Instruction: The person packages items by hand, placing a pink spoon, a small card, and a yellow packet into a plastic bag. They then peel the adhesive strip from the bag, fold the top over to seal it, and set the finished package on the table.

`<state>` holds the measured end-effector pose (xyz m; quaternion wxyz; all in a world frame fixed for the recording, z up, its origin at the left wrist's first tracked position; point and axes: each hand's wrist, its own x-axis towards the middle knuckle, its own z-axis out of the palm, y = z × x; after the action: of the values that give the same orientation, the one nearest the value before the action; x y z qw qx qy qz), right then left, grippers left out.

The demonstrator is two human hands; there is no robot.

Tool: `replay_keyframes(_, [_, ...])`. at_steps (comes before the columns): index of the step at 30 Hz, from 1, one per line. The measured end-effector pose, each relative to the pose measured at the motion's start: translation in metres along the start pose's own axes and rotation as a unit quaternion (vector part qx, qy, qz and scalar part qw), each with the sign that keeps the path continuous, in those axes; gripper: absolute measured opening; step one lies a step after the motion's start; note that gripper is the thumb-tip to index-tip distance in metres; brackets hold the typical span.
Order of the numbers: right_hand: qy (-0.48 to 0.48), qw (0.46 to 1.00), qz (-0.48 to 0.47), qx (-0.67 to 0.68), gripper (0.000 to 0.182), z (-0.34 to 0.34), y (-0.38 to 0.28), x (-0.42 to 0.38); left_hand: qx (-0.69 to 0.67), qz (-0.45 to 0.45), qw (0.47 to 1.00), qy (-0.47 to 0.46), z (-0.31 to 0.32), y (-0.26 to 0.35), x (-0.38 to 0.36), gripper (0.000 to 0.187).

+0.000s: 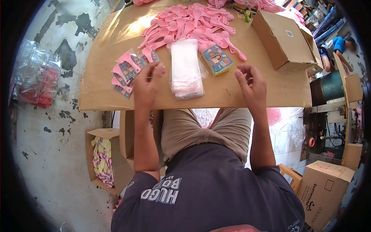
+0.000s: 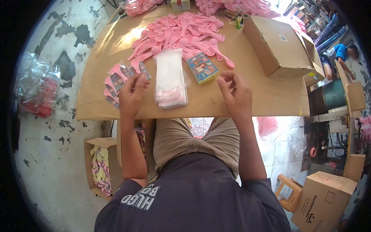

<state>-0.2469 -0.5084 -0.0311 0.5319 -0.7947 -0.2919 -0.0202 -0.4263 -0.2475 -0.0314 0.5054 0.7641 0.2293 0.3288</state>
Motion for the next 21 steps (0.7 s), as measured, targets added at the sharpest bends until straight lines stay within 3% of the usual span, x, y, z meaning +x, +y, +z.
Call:
replay_keyframes(2, [-0.005, 1.0, -0.022, -0.022, 0.029, 0.012, 0.003, 0.014, 0.126, -0.05, 0.991, 0.013, 0.023, -0.002, 0.007, 0.04])
replay_keyframes(4, [0.017, 0.991, -0.069, -0.11, 0.038, 0.027, 0.008, 0.024, 0.137, -0.054, 0.989, 0.021, 0.035, -0.001, 0.015, 0.043])
replay_keyframes(6, [0.022, 0.992, -0.057, -0.111, 0.041, 0.041, 0.014, 0.028, 0.149, -0.06, 0.987, 0.029, 0.043, -0.001, 0.021, 0.046])
replay_keyframes(9, [0.026, 0.995, -0.022, -0.096, 0.045, 0.055, 0.018, 0.028, 0.174, -0.071, 0.981, 0.046, 0.048, -0.005, 0.025, 0.037])
replay_keyframes(12, [0.03, 0.997, 0.019, -0.062, 0.045, 0.06, 0.019, 0.026, 0.083, -0.072, 0.992, 0.064, 0.044, -0.014, 0.023, 0.03])
replay_keyframes(14, [0.034, 0.997, 0.04, -0.048, 0.045, 0.06, 0.022, 0.024, 0.067, -0.037, 0.992, 0.104, 0.041, -0.018, 0.023, 0.024])
replay_keyframes(17, [0.07, 0.997, -0.007, -0.022, 0.042, 0.06, 0.029, 0.027, 0.031, -0.014, 0.993, 0.112, 0.04, -0.019, 0.02, 0.018])
replay_keyframes(21, [0.05, 0.996, 0.053, 0.054, 0.033, 0.056, 0.032, 0.028, 0.068, 0.043, 0.99, 0.117, 0.038, -0.022, 0.017, 0.018])
